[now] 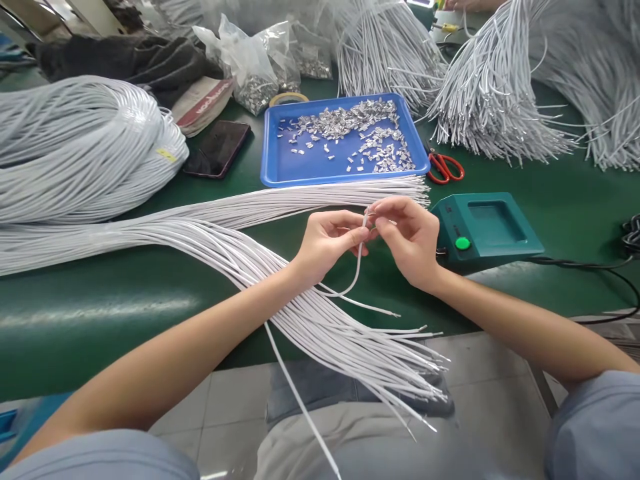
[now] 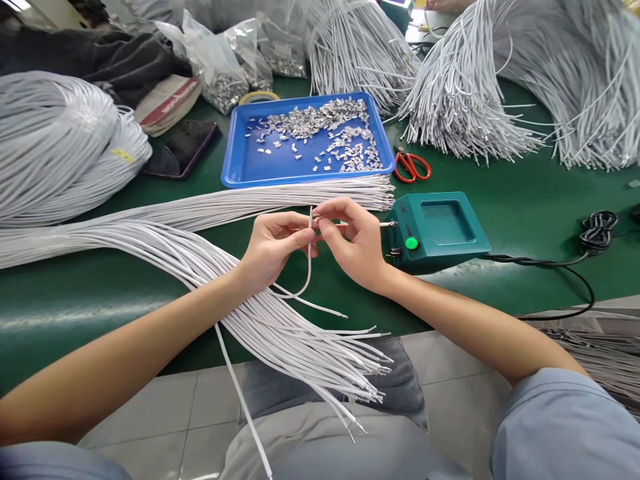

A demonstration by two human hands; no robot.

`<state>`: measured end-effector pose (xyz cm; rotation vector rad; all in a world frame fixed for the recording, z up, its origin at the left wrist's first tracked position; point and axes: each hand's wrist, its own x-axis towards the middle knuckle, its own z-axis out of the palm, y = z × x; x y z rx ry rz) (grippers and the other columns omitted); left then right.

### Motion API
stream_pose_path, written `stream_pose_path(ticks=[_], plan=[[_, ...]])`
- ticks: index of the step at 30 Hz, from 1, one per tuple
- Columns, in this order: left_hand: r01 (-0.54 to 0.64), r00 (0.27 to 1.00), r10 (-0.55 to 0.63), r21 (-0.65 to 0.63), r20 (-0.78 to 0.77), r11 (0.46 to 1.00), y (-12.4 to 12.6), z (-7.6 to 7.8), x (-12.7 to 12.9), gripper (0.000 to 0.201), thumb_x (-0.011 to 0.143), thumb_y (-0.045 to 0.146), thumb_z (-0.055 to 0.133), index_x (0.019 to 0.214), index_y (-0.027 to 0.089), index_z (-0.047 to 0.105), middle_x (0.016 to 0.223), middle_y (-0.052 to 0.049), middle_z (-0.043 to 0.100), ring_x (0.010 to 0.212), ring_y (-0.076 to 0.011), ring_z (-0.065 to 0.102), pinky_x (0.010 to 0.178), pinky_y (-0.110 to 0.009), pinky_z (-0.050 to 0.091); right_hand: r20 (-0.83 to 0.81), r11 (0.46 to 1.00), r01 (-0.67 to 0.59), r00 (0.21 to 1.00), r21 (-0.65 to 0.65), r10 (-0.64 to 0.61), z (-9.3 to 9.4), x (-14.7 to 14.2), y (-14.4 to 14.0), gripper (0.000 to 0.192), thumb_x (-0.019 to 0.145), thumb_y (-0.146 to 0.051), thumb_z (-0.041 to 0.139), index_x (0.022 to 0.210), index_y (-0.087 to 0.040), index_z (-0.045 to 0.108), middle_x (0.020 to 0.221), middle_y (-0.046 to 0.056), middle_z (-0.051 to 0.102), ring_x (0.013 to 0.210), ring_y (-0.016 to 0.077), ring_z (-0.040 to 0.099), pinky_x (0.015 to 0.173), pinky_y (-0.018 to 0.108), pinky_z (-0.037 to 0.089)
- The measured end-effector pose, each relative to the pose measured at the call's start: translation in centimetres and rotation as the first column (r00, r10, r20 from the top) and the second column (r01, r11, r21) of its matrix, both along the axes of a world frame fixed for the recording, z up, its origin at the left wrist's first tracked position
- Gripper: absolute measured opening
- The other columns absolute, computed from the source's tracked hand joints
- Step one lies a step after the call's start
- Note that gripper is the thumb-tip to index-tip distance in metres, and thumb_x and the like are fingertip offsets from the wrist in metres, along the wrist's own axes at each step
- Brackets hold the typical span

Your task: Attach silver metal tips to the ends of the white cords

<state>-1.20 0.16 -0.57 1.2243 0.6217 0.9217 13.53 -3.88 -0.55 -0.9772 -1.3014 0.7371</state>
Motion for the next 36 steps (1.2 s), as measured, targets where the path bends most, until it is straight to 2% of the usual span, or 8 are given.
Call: stream_pose_path(ticks=[4,7,13,23,27,32,36], plan=[[-0.010,1.000,0.010,0.023,-0.021,1.000,0.00,-0.05,0.10,0.027,0.064,0.034,0.088,0.074,0.013,0.074,0.066,-0.001,0.070,0.049,-0.0103,0.063,0.050,-0.022,0.054,-0.025,1.000,-0.009,1.000,-0.022,0.008,0.31,0.36,0.27,0.015,0.086,-0.033,0.066,0.094,-0.022,0.061,0.090,0.001,0.068,0.084,0.0119,0.069,0.061,0.021,0.061],[-0.015,0.999,0.016,0.020,-0.040,1.000,-0.04,0.11,0.15,0.027,0.061,0.034,0.089,0.073,0.014,0.075,0.066,-0.001,0.070,0.049,-0.0101,0.063,0.048,-0.021,0.052,-0.039,0.999,-0.027,0.999,-0.033,0.026,0.21,0.54,0.51,0.017,0.084,-0.029,0.068,0.098,-0.022,0.061,0.089,0.000,0.069,0.078,0.0103,0.068,0.058,0.020,0.060],[-0.012,0.998,0.014,0.028,-0.058,1.000,-0.18,0.38,0.25,0.030,0.059,0.036,0.090,0.070,0.013,0.073,0.062,0.000,0.068,0.049,-0.0105,0.062,0.048,-0.022,0.050,0.005,0.999,-0.010,1.000,-0.053,0.010,0.20,0.51,0.62,0.015,0.081,-0.018,0.065,0.095,-0.022,0.060,0.073,-0.005,0.062,0.066,0.0082,0.066,0.054,0.020,0.056],[0.014,1.000,-0.014,0.057,0.002,0.998,-0.16,0.16,0.23,0.025,0.066,0.033,0.086,0.075,0.013,0.074,0.065,0.000,0.069,0.052,-0.0106,0.065,0.051,-0.020,0.053,0.042,1.000,0.009,0.999,-0.014,-0.008,0.40,0.26,0.18,0.018,0.076,-0.012,0.058,0.091,-0.022,0.060,0.070,-0.004,0.056,0.065,0.0085,0.056,0.054,0.022,0.048],[-0.005,1.000,0.005,0.031,-0.003,0.999,-0.24,0.27,0.24,0.025,0.062,0.030,0.089,0.071,0.012,0.072,0.061,0.001,0.067,0.049,-0.0103,0.065,0.049,-0.019,0.052,0.010,0.997,0.056,0.998,0.055,-0.056,-0.13,0.53,0.40,0.014,0.078,-0.016,0.056,0.090,-0.022,0.059,0.077,-0.001,0.059,0.072,0.0109,0.060,0.054,0.022,0.050],[-0.013,1.000,0.013,0.007,-0.013,1.000,-0.29,0.44,0.35,0.027,0.057,0.028,0.091,0.069,0.012,0.072,0.059,0.002,0.066,0.047,-0.0097,0.064,0.048,-0.018,0.052,-0.021,0.999,0.004,1.000,0.037,-0.003,-0.11,0.70,0.66,0.012,0.082,-0.022,0.061,0.093,-0.024,0.058,0.085,0.000,0.064,0.080,0.0121,0.064,0.054,0.021,0.053],[-0.010,1.000,0.010,0.016,-0.020,1.000,-0.30,0.47,0.44,0.029,0.056,0.030,0.091,0.068,0.012,0.072,0.058,0.001,0.066,0.048,-0.0100,0.063,0.047,-0.019,0.051,-0.007,0.999,-0.037,0.999,0.014,0.037,-0.05,0.64,0.72,0.018,0.080,-0.023,0.067,0.094,-0.025,0.056,0.078,-0.004,0.061,0.074,0.0097,0.064,0.052,0.019,0.051]])
